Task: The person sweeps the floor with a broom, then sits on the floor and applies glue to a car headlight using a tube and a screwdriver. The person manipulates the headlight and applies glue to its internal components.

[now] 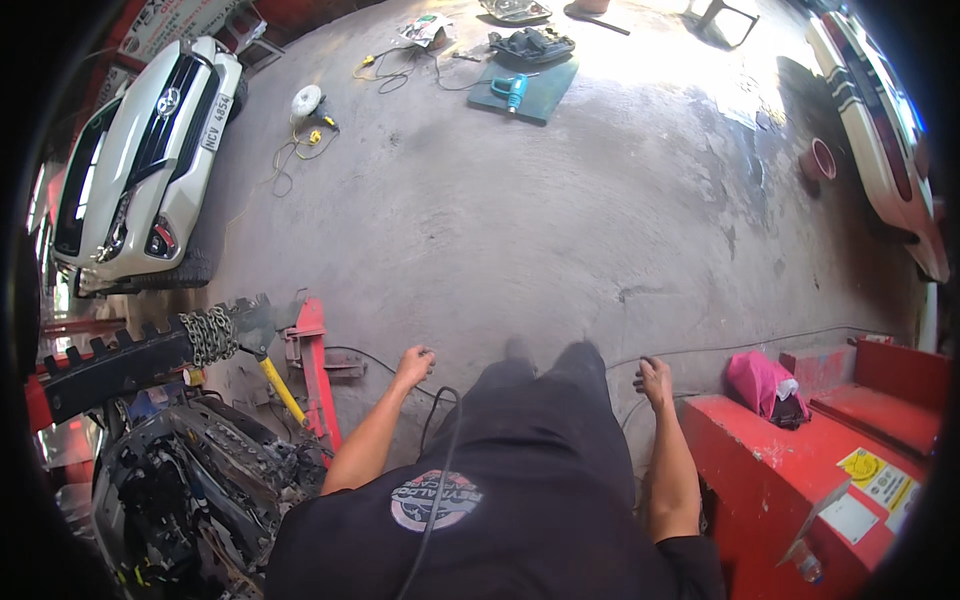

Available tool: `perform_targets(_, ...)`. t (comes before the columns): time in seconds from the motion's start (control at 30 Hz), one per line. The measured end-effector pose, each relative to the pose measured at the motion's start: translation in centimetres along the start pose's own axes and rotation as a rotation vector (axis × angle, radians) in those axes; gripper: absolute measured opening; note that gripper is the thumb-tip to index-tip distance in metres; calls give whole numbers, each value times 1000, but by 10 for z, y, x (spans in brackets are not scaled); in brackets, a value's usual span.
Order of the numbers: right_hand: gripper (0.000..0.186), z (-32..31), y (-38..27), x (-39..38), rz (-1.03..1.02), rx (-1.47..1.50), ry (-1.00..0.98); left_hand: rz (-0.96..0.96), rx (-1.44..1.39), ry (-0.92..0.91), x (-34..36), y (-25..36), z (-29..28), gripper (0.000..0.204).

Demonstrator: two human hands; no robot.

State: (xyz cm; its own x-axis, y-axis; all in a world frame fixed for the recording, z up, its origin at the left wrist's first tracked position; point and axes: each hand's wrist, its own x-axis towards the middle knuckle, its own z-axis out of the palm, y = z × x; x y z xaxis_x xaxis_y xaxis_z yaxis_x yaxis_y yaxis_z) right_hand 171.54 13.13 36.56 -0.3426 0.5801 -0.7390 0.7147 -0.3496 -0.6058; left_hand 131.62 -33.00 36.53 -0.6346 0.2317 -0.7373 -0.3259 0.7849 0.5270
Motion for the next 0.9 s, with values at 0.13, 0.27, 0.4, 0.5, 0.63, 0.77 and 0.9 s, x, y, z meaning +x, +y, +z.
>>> perform_targets(0.13,44,61,-102,38,-53,-146,-147,-34,-206,18,43,20,-17,36)
perform_targets(0.27,38,100,-158,92,32,-277,-188,-38,-230,-76,81,37,-33,35)
perform_targets(0.4,35,130,-215,159,157,-407,-208,-110,-233,-77,124,34,-78,33)
perform_targets(0.5,32,168,-289,239,151,-637,-268,-154,-144,47,152,57,-138,32)
perform_targets(0.63,33,240,-453,323,-139,-763,-277,-357,-486,130,152,116,-200,32)
perform_targets(0.77,42,337,-645,365,-457,-555,-127,-293,-343,124,229,178,-262,35)
perform_targets(0.9,50,418,-766,401,-468,-345,-202,-53,-150,47,344,189,-336,36)
